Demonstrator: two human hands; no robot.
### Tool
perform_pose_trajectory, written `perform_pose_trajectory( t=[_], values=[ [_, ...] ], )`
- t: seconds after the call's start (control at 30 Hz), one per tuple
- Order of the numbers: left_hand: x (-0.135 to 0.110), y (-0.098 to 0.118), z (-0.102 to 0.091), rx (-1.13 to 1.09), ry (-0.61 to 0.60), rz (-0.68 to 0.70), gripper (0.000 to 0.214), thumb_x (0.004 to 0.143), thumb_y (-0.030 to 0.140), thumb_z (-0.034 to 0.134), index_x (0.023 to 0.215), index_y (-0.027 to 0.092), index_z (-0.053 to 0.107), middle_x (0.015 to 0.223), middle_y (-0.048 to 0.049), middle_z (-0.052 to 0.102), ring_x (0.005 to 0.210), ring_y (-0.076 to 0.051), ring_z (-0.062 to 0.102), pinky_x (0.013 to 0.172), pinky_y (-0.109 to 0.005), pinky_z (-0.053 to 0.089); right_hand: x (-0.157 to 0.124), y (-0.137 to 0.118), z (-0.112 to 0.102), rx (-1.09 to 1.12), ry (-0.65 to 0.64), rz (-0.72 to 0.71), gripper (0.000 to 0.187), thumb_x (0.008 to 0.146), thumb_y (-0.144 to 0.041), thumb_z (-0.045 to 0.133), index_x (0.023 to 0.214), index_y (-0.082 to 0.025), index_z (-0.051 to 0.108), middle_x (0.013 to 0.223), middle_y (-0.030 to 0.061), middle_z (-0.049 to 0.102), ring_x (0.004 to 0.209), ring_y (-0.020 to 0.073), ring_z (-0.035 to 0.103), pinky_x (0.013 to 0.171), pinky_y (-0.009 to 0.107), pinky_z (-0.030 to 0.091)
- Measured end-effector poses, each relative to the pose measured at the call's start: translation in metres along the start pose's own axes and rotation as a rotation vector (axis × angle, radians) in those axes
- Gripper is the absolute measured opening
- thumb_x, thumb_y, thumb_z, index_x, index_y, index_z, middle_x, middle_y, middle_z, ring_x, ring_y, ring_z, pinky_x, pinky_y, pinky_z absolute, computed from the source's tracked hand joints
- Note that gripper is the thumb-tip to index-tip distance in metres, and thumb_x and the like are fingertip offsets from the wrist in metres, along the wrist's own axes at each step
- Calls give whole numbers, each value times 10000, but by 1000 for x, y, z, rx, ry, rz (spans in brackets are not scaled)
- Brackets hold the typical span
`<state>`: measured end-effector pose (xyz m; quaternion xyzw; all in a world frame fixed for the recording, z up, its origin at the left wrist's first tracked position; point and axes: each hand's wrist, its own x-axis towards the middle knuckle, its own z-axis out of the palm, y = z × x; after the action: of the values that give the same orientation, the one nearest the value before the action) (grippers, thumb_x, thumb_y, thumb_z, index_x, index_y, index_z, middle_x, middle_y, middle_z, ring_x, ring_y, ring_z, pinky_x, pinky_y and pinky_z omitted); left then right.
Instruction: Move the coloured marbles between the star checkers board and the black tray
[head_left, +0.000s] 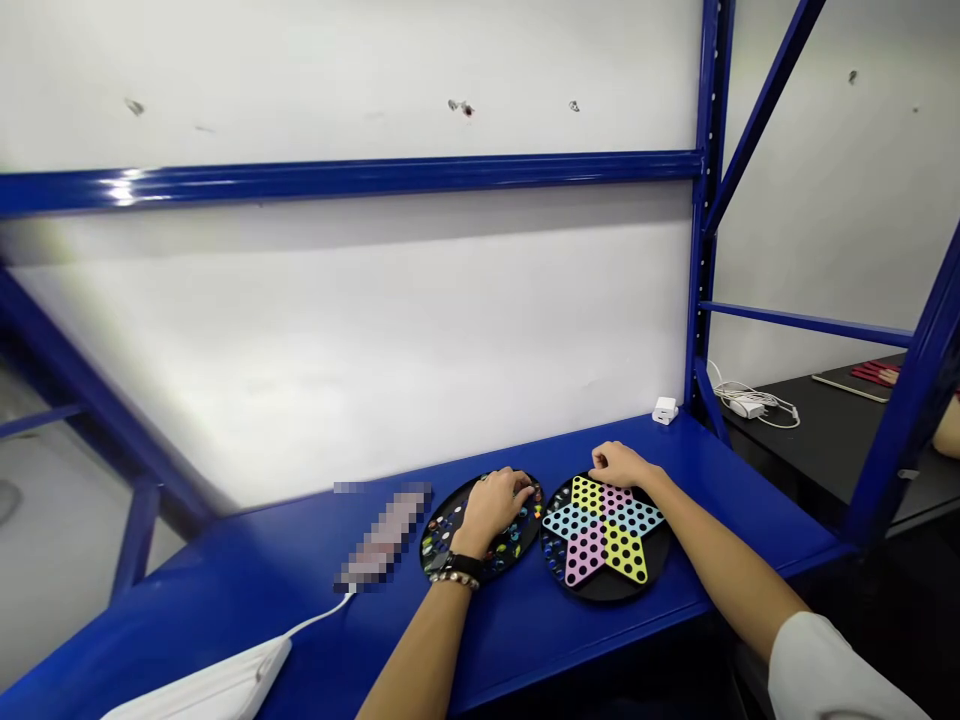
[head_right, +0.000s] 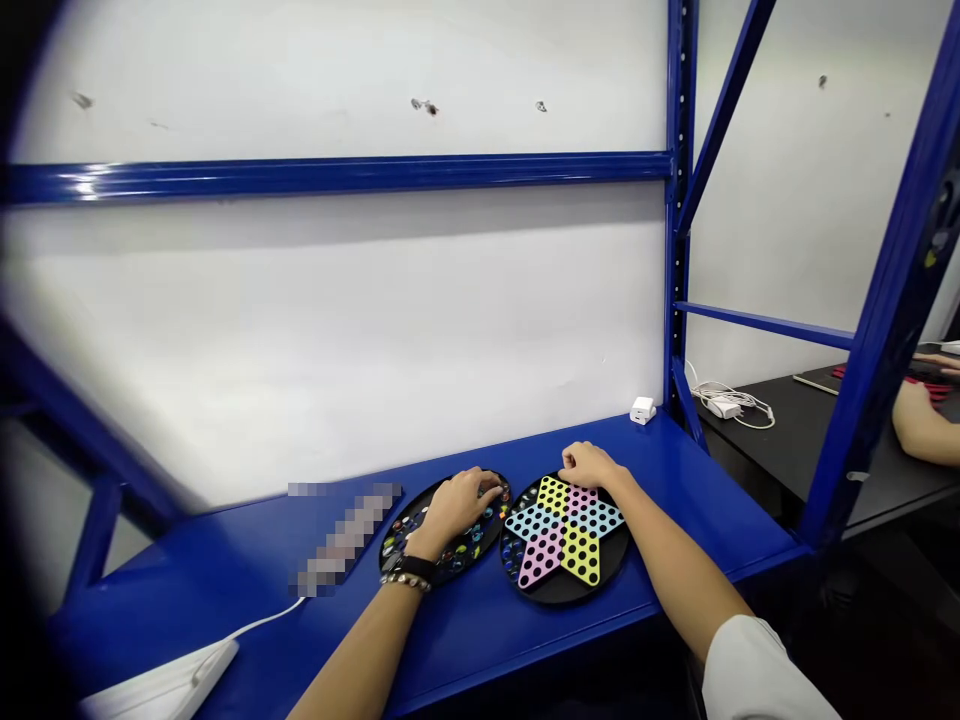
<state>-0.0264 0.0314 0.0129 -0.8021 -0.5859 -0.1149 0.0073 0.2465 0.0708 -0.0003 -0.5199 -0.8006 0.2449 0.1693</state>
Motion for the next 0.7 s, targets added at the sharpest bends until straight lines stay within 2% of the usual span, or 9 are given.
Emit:
perform_pose_trajectory(
  t=[0.1, 0.2, 0.33, 0.5, 0.6, 0.7],
  values=[
    [-2, 5, -3, -59, 102, -37, 280, 922, 382, 463, 993, 233, 689, 1000, -63, 701, 948, -233, 637, 801, -319, 461, 1, 2, 1, -5, -4, 0, 217, 786, -256, 579, 628, -192, 445, 614, -30, 536, 568, 98, 487, 561, 221, 331],
    [-4, 14, -3, -224, 180, -40, 282, 924, 387, 465, 1045, 226, 662, 1004, -45, 704, 927, -201, 637, 823, -297, 473, 2, 2, 2, -14, 0, 2, 219, 789, -257, 577, 629, -191, 441, 615, -30, 535, 576, 96, 484, 561, 216, 322],
    [-5, 30, 3, -382, 78, 101, 308, 915, 384, 475, 1094, 235, 677, 1024, -42, 699, 873, -183, 633, 841, -296, 487, 1, 0, 2, -27, 15, 8, 213, 786, -264, 586, 633, -189, 456, 634, -28, 557, 598, 100, 491, 574, 215, 321],
    [-6, 34, 8, -422, -14, 138, 315, 902, 369, 470, 1002, 239, 738, 1022, -54, 696, 897, -195, 626, 878, -316, 493, -1, -3, 0, -16, 11, 21, 211, 780, -257, 597, 630, -187, 467, 629, -23, 554, 602, 102, 492, 582, 219, 324],
    [-6, 29, 4, -457, 10, 164, 307, 885, 380, 492, 979, 229, 743, 981, -53, 705, 892, -198, 627, 863, -316, 498, -1, -3, -1, -15, 7, 17, 214, 780, -262, 599, 628, -186, 468, 626, -22, 552, 595, 101, 487, 575, 218, 321],
    [-11, 15, -10, -463, 101, 102, 323, 884, 399, 479, 982, 226, 734, 982, -50, 715, 888, -198, 633, 840, -310, 501, -1, -3, -1, -15, -5, 20, 211, 788, -271, 592, 635, -185, 475, 637, -23, 552, 591, 97, 479, 566, 214, 314]
  ],
)
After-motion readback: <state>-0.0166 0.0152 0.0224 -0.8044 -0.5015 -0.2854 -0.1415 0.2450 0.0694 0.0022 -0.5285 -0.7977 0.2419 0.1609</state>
